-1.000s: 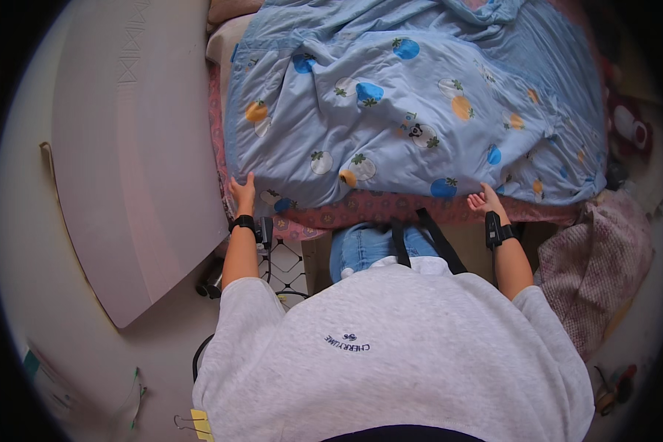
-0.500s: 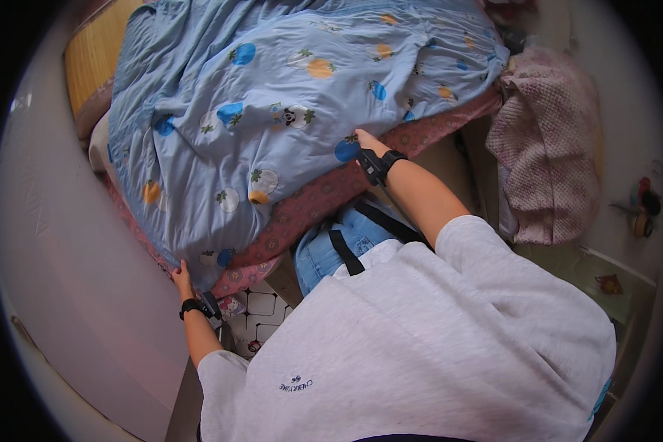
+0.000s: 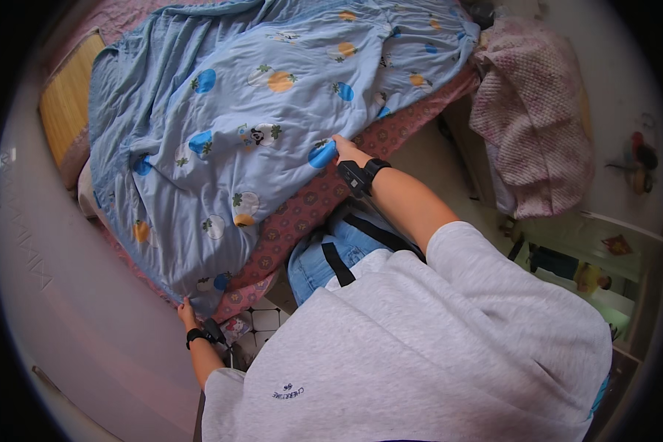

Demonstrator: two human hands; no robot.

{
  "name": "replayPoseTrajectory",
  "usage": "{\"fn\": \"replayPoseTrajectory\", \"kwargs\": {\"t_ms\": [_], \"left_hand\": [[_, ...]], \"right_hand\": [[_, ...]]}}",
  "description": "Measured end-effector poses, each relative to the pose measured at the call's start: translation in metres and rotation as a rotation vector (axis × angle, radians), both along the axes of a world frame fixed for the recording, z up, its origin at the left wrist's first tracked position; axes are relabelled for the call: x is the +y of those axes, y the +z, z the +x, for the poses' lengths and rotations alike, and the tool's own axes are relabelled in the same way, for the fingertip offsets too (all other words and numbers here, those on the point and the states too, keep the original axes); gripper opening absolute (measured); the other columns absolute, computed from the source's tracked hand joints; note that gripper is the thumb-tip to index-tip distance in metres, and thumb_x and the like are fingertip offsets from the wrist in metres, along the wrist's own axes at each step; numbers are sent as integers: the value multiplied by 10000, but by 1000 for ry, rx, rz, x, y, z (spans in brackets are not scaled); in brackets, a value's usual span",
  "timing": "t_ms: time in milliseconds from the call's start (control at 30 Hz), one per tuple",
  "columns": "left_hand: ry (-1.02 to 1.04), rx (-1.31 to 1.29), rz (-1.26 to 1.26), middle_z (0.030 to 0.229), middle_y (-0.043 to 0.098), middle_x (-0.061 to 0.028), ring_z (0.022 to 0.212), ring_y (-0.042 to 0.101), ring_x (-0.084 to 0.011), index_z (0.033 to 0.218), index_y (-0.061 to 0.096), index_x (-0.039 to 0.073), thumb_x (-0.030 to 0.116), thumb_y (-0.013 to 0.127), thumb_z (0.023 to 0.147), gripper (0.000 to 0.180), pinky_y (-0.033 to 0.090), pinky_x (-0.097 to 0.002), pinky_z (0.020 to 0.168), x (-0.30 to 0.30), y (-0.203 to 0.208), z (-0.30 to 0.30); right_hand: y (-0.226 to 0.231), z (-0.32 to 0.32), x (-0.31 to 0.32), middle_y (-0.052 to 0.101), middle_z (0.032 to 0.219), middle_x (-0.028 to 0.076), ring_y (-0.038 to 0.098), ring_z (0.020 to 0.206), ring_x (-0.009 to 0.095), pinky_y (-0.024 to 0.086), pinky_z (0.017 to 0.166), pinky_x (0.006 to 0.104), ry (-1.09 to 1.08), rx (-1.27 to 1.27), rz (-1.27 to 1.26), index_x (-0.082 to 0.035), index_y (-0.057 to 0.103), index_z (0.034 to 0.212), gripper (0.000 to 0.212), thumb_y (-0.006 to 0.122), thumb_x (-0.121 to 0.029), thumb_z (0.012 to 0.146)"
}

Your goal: The person unfolds and spreads two blankets over a bed, smoothing the fabric by hand and pulling the edges to cover the surface.

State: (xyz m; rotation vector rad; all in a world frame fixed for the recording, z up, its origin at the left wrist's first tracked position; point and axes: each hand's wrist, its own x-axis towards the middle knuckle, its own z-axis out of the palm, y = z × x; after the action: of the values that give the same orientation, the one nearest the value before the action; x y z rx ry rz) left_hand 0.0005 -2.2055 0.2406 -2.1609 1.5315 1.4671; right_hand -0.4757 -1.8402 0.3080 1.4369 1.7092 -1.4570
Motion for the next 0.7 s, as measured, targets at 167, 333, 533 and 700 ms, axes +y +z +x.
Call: {"fn": "replayPoseTrajectory", "kwargs": {"t_ms": [167,333,533,700], "left_hand": [[-1,73,-144,691,466,-62,623,442,-142,798,442,7,291,494,692,308,377,-271,572,-24,49,14],[-322,-121,-648,795,479,-127,701,456,-193,838,432,-13,280,497,687,336,361,-298,648,-54,130,49],[-497,-19,-474,955,456,-138,852,449,-217,981,413,1,209,547,651,413,332,-293,747,-9,217,13],[-385,-117,-245,940,459,-183,846,454,-238,1005,401,7,367,633,542,631,363,-292,710,0,219,3]], "right_hand": [[3,-31,23,473,743,64,467,665,179,400,560,355,97,98,-438,-63,439,810,249,471,-253,653],[76,-62,32,450,638,20,444,589,158,382,577,305,411,159,-481,-94,429,702,152,470,-232,654],[91,-67,54,487,698,47,463,653,166,388,613,282,545,178,-611,-68,453,749,146,465,-199,686],[58,-57,85,513,718,21,486,652,138,415,579,249,490,44,-584,-83,486,789,156,478,-218,710]]}}
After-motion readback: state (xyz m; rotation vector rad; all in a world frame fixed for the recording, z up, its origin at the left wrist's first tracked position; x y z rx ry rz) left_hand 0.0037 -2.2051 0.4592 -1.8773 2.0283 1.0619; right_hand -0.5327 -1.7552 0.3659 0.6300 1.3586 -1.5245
